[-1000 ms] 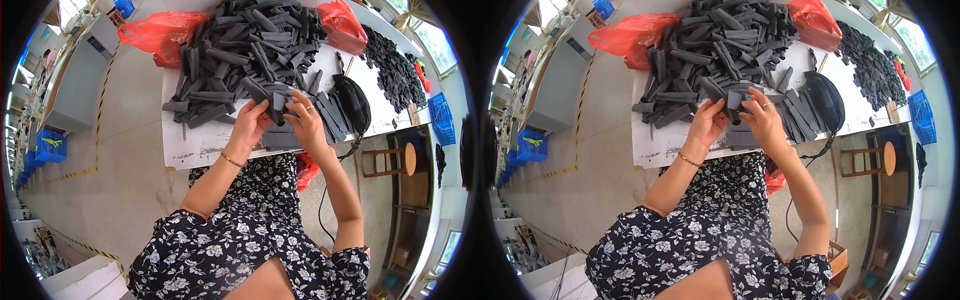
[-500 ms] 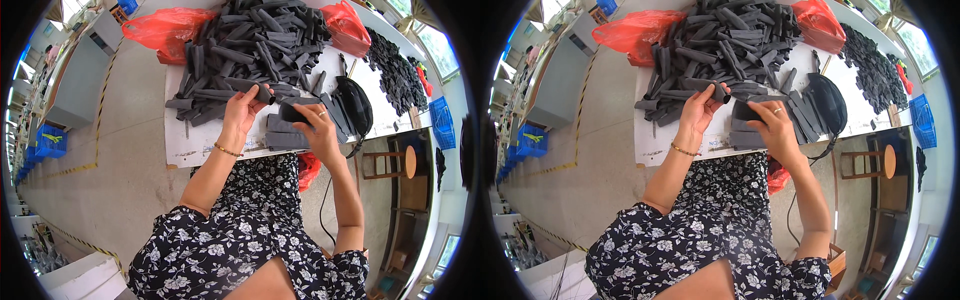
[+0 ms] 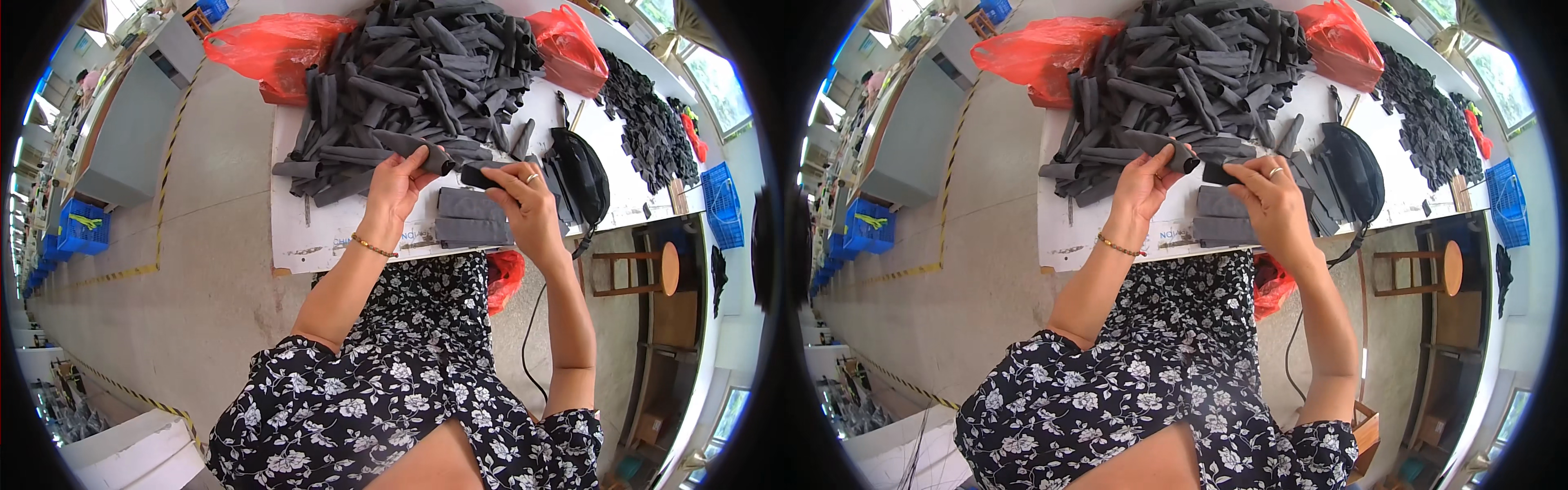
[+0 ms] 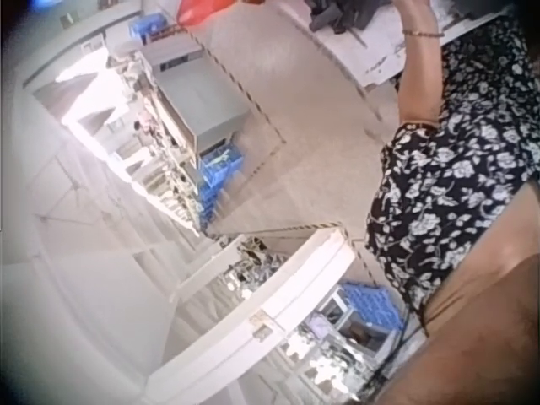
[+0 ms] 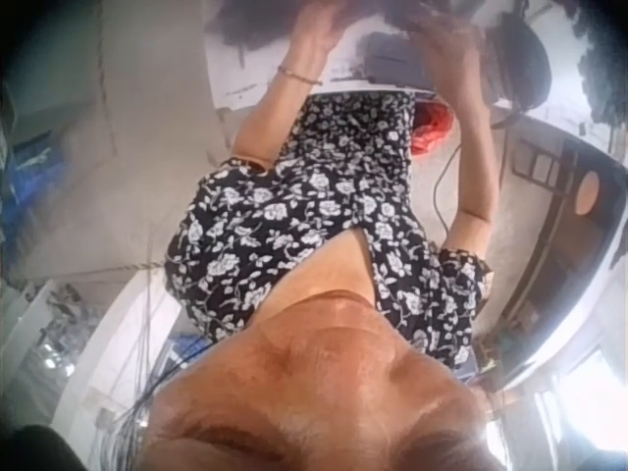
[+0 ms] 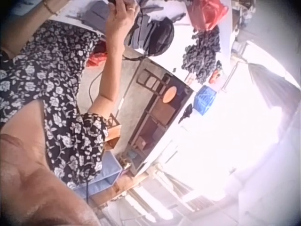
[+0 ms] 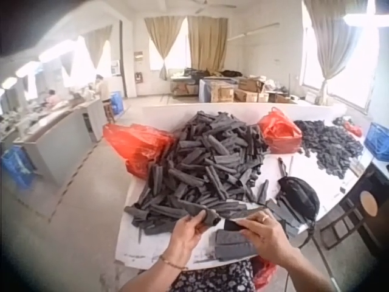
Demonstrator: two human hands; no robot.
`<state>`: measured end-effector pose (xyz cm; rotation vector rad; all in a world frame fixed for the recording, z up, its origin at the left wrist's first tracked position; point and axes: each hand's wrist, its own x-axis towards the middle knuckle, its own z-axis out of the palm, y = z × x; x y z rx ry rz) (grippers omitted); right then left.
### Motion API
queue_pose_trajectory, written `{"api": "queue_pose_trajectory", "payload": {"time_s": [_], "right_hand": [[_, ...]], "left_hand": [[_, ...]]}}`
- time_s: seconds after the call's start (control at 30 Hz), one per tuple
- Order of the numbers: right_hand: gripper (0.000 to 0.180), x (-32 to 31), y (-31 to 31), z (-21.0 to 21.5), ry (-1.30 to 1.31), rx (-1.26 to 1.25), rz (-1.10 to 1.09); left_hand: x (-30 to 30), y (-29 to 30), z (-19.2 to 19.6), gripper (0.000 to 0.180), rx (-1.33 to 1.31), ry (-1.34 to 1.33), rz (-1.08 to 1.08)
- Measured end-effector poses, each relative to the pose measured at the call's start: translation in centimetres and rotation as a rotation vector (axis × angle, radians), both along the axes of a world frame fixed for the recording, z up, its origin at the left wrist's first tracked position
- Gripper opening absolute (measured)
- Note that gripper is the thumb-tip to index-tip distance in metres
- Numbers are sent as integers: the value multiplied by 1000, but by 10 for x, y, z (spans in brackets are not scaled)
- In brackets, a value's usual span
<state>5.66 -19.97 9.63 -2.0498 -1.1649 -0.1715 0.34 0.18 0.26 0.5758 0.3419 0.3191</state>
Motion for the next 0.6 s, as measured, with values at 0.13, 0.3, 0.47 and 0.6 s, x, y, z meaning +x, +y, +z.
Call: {"api": "queue_pose_trajectory", "payload": {"time_s": [0.13,0.3,0.47,0.6], "right_hand": [[27,-3,5,-6,-37,-18,67],[26,1,9,-6,-70,-59,65],[24,6,8,-4,-208,-80,21],[26,5,7,-5,-367,-72,4]], "left_hand": [[2,-4,3,18,-12,-6,-11],[-1,-5,5,22,-14,-42,-73],[-7,-4,8,28,13,-78,-134],[-9,-14,19,31,18,-84,-98]]}}
